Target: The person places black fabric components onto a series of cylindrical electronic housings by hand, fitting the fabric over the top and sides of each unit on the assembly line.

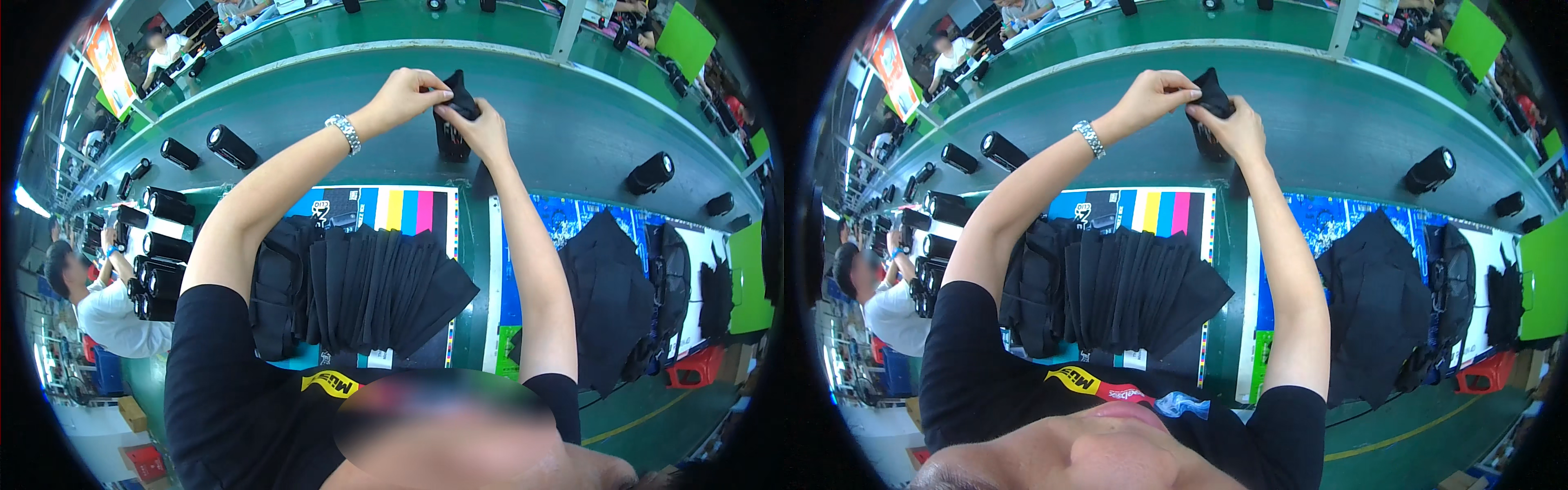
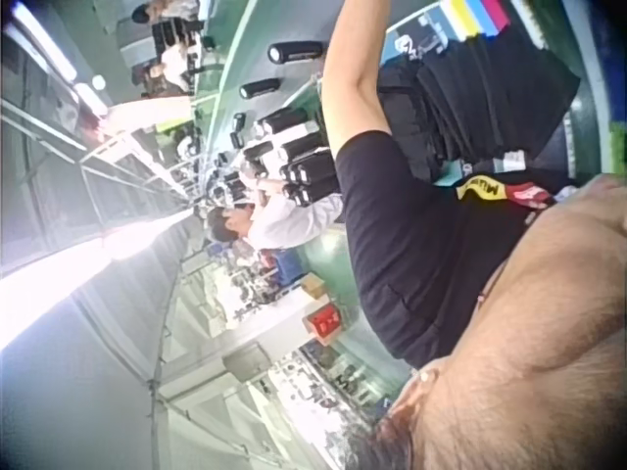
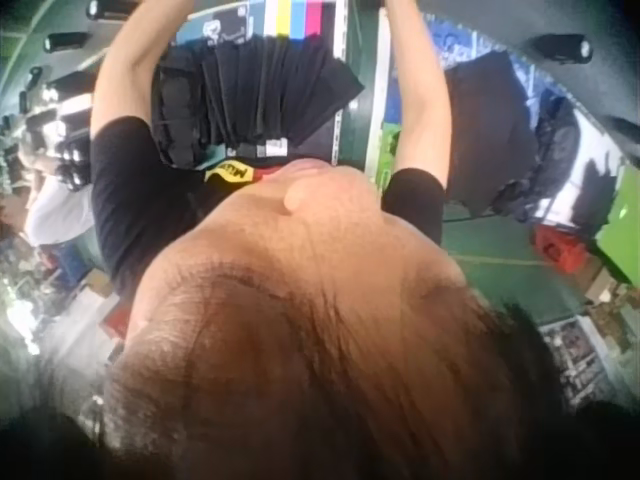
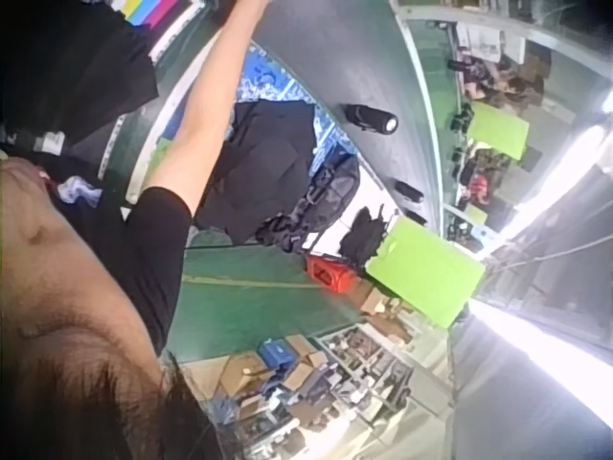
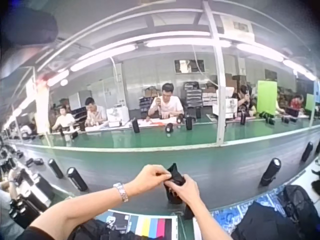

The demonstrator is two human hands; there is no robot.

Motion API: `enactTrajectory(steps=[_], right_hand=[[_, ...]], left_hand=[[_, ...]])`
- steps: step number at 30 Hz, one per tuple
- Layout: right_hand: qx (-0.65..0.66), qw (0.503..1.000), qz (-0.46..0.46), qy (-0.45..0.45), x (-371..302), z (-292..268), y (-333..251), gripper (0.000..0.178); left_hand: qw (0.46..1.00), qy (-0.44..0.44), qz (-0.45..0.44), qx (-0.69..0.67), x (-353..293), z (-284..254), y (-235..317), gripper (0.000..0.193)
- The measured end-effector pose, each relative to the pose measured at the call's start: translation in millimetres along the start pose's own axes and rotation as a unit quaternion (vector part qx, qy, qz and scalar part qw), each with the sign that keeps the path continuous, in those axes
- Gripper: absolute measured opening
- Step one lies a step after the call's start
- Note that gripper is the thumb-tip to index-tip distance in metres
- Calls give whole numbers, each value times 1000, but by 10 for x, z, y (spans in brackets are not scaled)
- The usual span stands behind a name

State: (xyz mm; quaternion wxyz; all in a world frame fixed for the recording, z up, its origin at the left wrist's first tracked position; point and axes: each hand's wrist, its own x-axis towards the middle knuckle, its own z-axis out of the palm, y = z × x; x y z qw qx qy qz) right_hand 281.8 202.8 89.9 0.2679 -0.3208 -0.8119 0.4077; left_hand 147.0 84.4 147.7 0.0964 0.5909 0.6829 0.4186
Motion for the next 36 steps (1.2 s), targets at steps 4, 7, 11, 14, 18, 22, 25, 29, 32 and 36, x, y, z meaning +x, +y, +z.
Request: enactTrajectory(steps=[4, 7, 11, 14, 18, 22, 25, 29, 32, 36], right_hand=[[60, 992, -81, -70, -206, -237, 326, 76], [147, 981, -36, -123, -279, -649, 698, 54], [163, 979, 116, 30, -123, -808, 634, 40], [220, 969, 99, 53, 202, -539, 409, 40], [319, 929, 166, 91, 546, -114, 297, 48], [349, 918, 112, 150, 351, -23, 423, 48], [364, 914, 57, 168, 327, 0, 623, 45], [342, 917, 42, 200, 437, 90, 1086, 38], [315, 925, 35, 211, 429, 54, 1183, 37], [200, 944, 129, 226, 372, -71, 1154, 38]], left_hand=[[997, -10, 31, -68, -85, 119, 47, 23], [961, -49, -83, -257, -103, 257, 211, 29], [845, 122, -147, -499, 130, 358, 20, 39], [758, 175, -215, -591, 390, 532, -455, 43], [708, 104, -246, -654, 464, 1163, -261, 62], [797, 123, -143, -574, 257, 1290, -174, 75], [822, 107, -108, -548, 279, 1398, -273, 77], [841, 158, -146, -496, 261, 1578, -309, 74], [809, 206, -195, -514, 306, 1693, -354, 69], [817, 181, -205, -508, 331, 1666, -398, 66]])
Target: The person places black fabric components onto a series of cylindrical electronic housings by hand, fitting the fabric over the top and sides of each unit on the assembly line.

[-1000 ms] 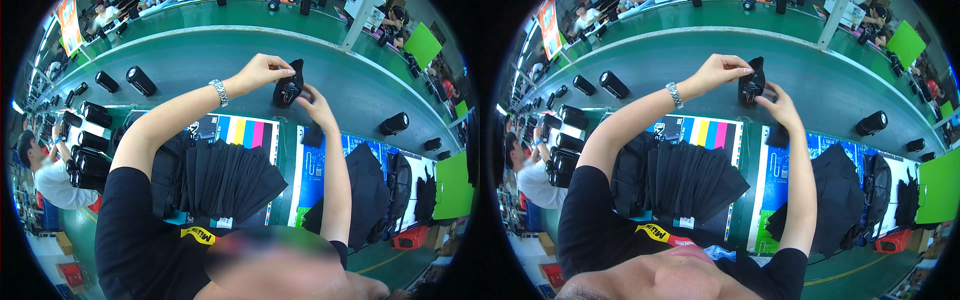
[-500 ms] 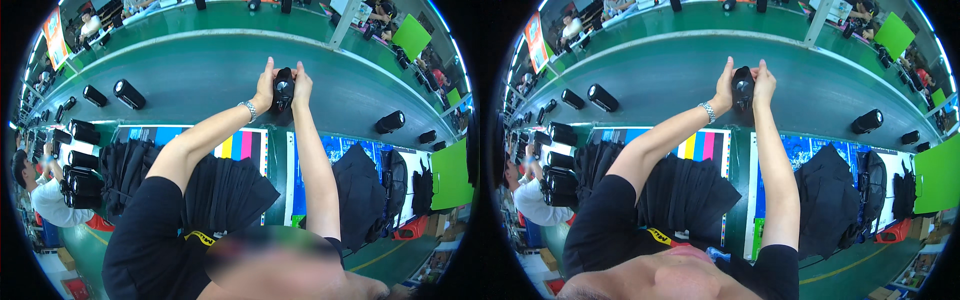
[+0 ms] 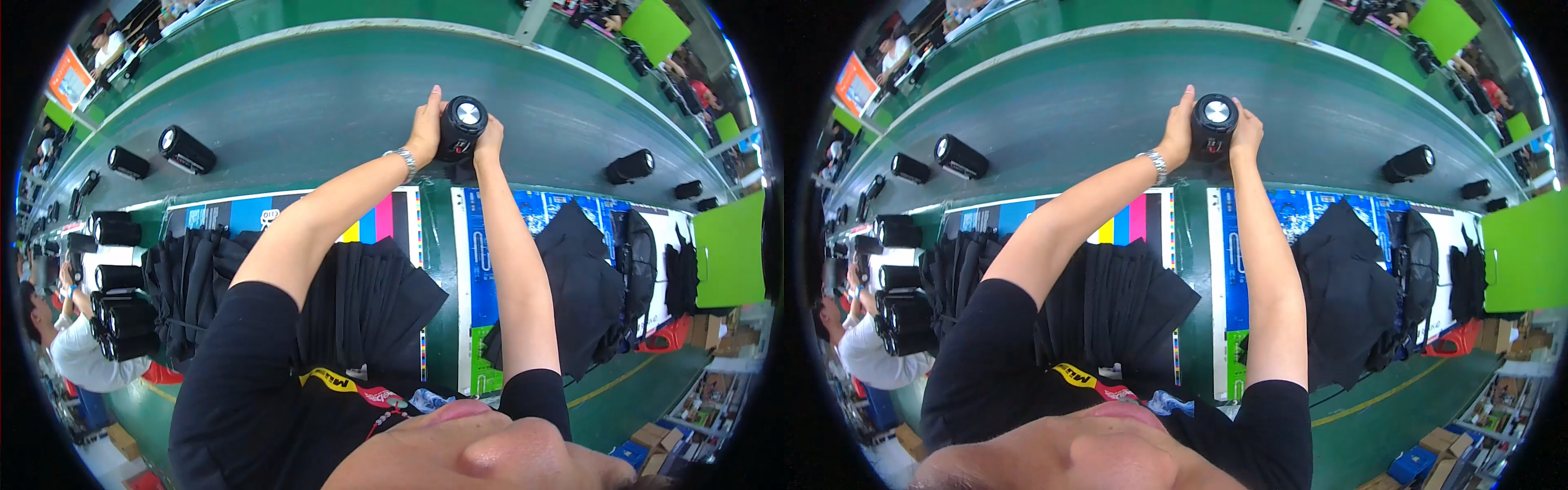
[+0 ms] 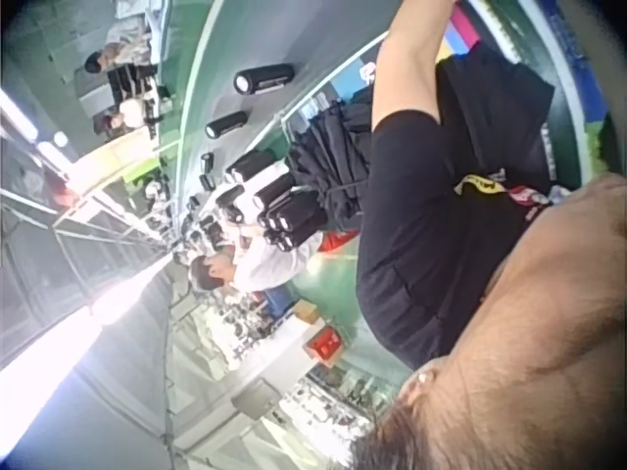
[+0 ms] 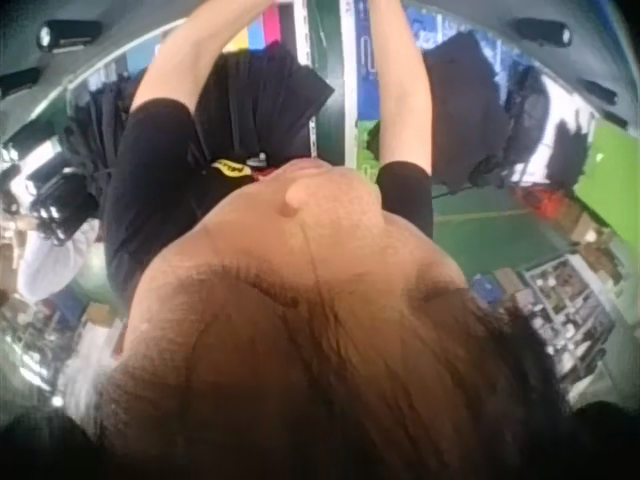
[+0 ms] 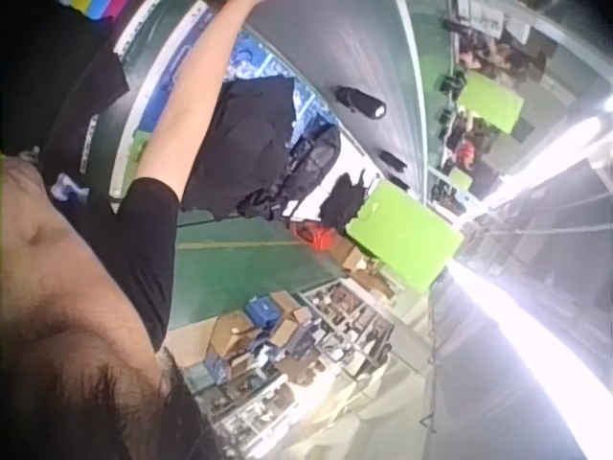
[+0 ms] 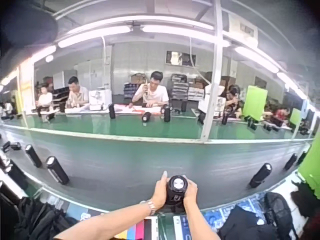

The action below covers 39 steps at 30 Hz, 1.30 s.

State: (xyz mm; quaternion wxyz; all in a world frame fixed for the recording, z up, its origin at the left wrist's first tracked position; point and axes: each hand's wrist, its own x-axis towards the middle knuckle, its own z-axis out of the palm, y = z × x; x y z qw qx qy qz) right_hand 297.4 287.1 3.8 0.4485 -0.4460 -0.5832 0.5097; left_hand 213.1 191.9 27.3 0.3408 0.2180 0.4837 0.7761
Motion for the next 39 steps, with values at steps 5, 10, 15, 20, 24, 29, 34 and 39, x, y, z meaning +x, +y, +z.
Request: enactTrajectory(steps=[5, 10, 15, 20, 24, 29, 34, 39], right_hand=[[130, 979, -6, 159, -213, -699, -567, 41], [260, 965, -7, -38, -1022, -922, -1306, 34], [264, 943, 52, -197, -1956, -25, -1426, 23], [324, 933, -10, -155, -2317, 340, -1330, 34], [110, 975, -154, -118, -2434, 344, -914, 12], [83, 969, -230, 27, -2661, 376, -709, 9], [120, 958, -256, -41, -2740, 436, -812, 20], [304, 945, -41, -117, -2438, 359, -625, 20]], left_hand=[[979, -10, 14, 202, 30, -386, 604, 55], [942, -189, 25, 274, -852, -497, 1514, 56], [928, -226, -26, 297, -1769, -692, 1518, 33], [998, -46, 14, 39, -1825, -1055, 1510, 22], [999, -17, 22, -37, -1738, -1328, 1293, 25], [999, -45, -5, -18, -1776, -1353, 1284, 32], [944, -94, 127, 288, -1735, -1405, 1143, 31], [955, -169, 72, 231, -1813, -1275, 1259, 34]])
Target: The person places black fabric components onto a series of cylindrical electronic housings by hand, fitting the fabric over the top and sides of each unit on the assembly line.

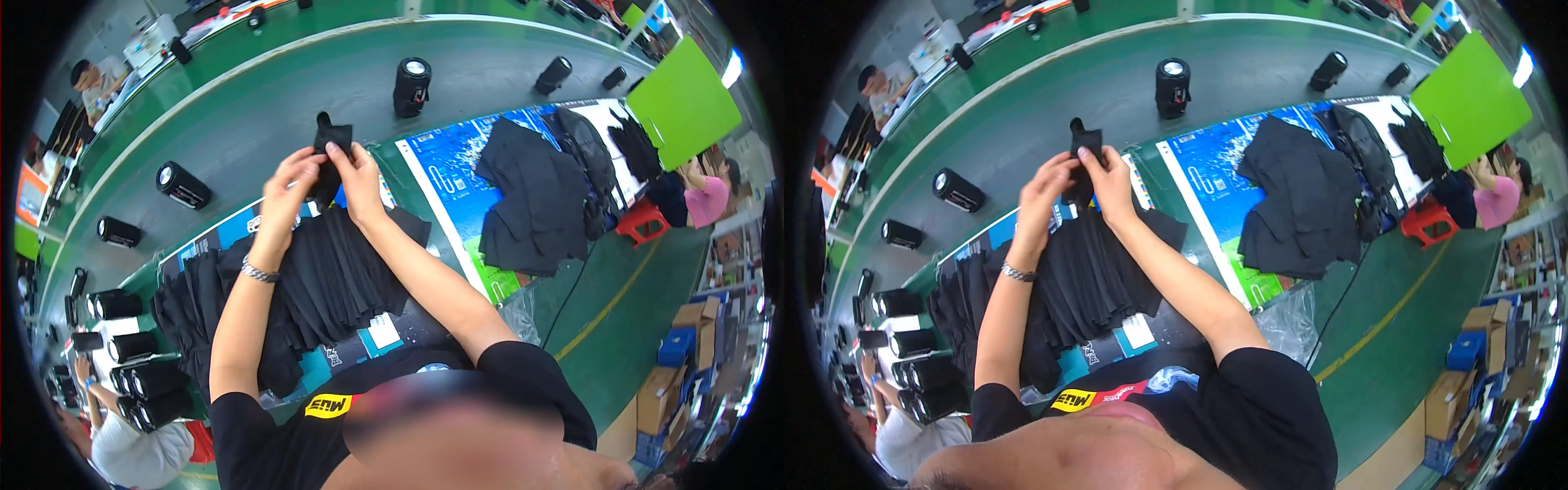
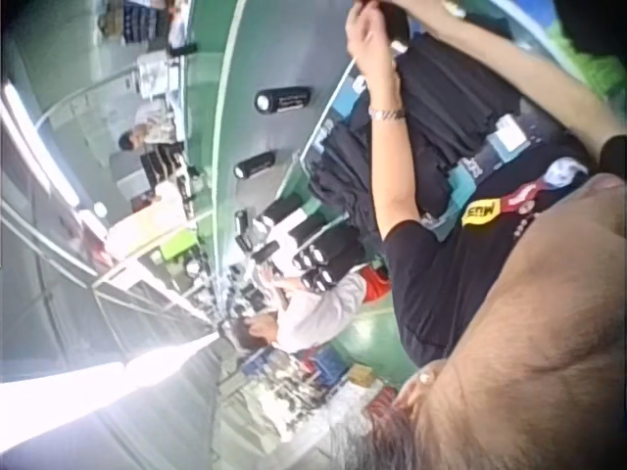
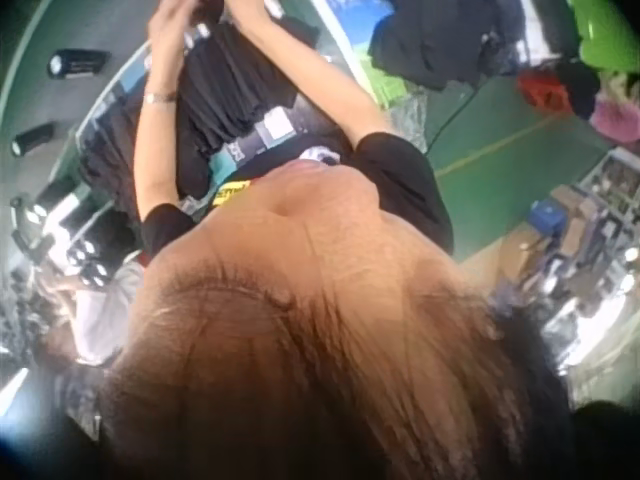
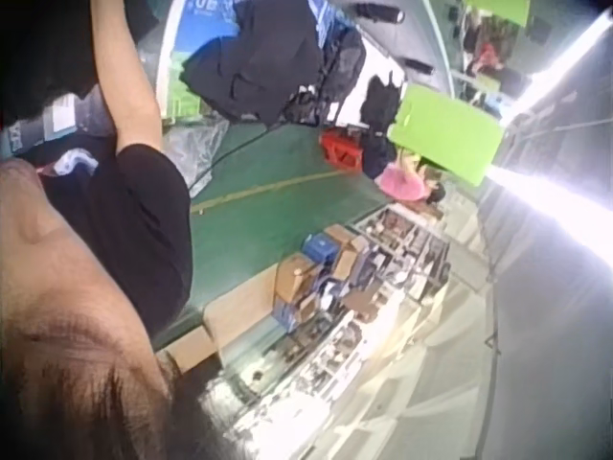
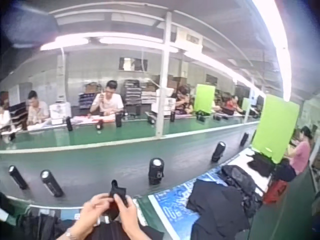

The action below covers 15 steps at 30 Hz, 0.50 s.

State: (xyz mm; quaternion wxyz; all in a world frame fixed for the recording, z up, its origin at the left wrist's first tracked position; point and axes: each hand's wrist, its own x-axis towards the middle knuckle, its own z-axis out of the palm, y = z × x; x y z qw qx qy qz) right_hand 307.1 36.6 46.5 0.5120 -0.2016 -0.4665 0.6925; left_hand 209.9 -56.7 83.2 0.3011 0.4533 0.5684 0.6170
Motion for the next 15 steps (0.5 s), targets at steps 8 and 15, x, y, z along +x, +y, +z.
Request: enactTrajectory(steps=[8, 15], right_hand=[[-16, 977, 60, -205, -192, 183, -739, 34], [-117, 950, -52, -284, -246, 203, -1017, 27]], left_hand=[[959, 2, -85, -269, 38, -162, 306, 42], [989, -97, -33, -105, -4, -334, 517, 33]])
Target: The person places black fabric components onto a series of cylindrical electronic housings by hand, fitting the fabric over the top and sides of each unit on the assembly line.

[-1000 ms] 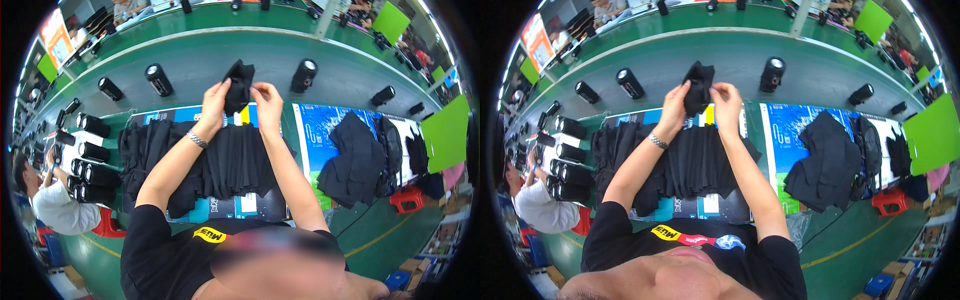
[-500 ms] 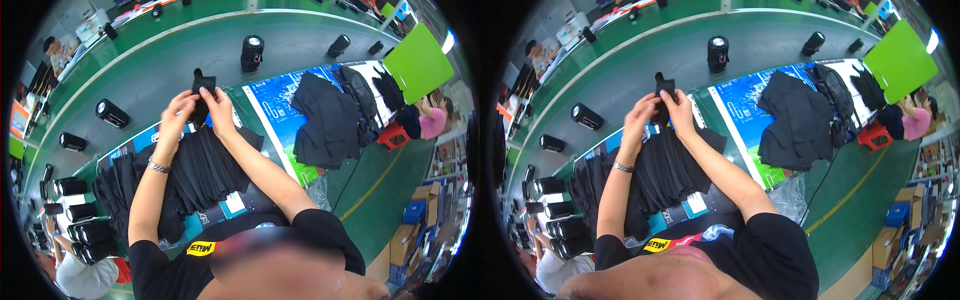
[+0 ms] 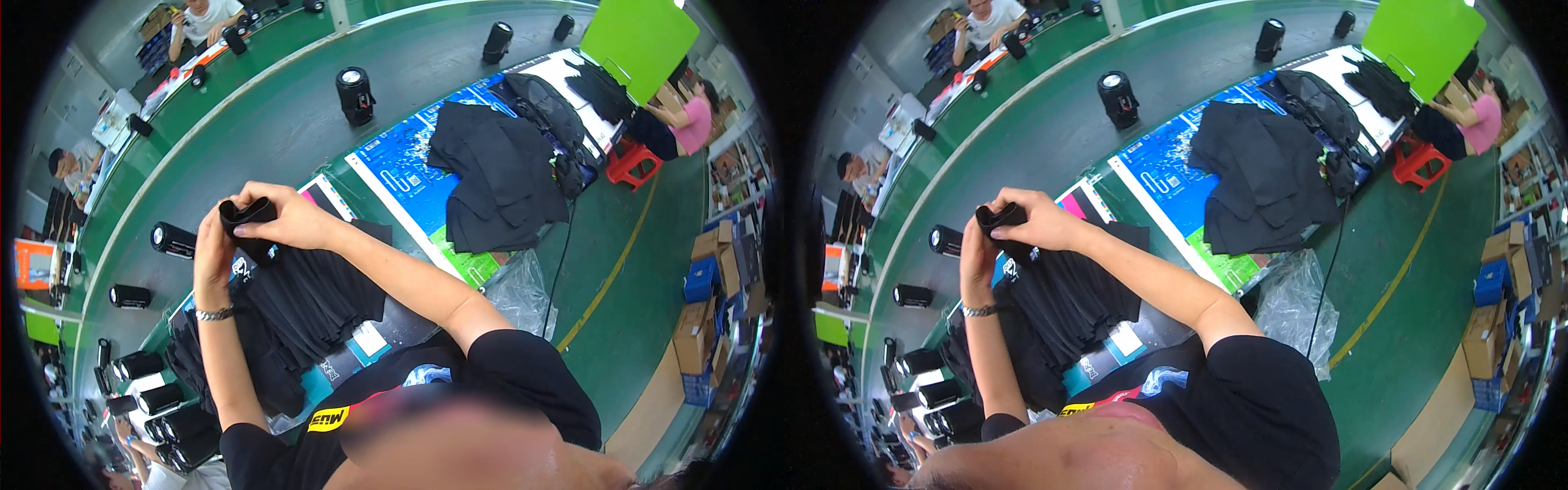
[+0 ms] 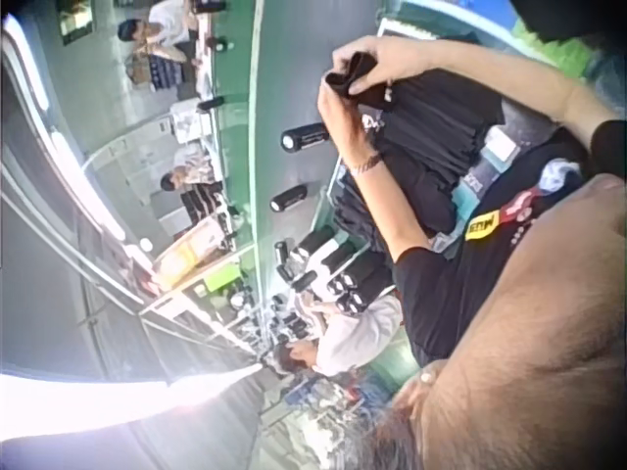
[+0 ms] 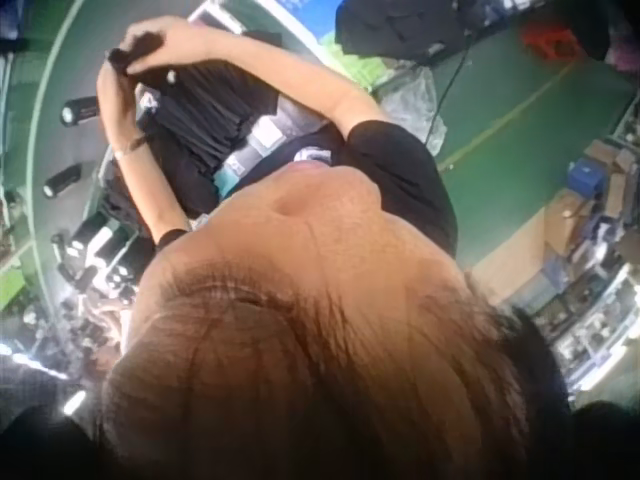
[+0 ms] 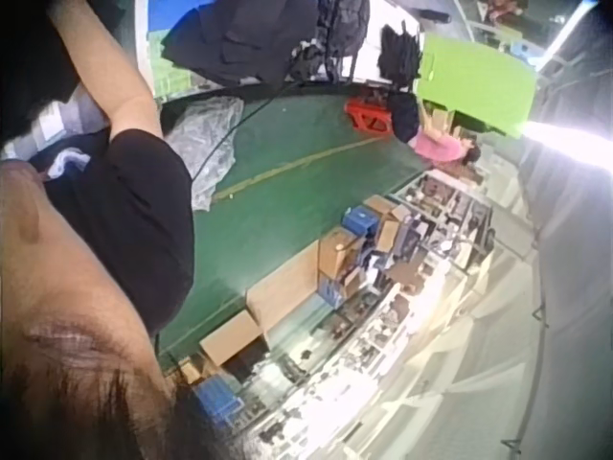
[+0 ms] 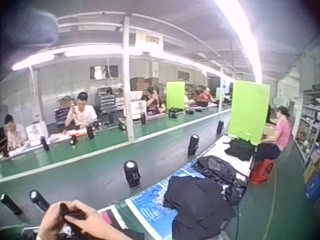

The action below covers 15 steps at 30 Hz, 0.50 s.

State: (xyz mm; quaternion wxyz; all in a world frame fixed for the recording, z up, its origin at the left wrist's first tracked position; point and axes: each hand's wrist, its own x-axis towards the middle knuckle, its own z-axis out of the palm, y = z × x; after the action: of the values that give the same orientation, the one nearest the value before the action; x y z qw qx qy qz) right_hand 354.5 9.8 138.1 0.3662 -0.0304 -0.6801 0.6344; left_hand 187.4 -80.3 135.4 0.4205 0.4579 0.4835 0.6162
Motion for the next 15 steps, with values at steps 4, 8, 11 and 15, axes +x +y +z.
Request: enactTrajectory(steps=[4, 8, 11, 15], right_hand=[[-43, 996, -55, -56, -53, -21, -139, 27], [33, 983, 19, -182, -104, 63, -288, 42], [200, 940, 154, -231, -14, 72, -143, 45], [174, 933, 214, -232, -72, 221, -239, 34]], left_hand=[[991, -73, -55, 94, -87, -167, 247, 32], [989, 115, 12, -91, -327, -175, 400, 23], [948, 133, -75, -281, -466, -37, 503, 27], [984, 152, 85, 25, -736, -128, 388, 46]])
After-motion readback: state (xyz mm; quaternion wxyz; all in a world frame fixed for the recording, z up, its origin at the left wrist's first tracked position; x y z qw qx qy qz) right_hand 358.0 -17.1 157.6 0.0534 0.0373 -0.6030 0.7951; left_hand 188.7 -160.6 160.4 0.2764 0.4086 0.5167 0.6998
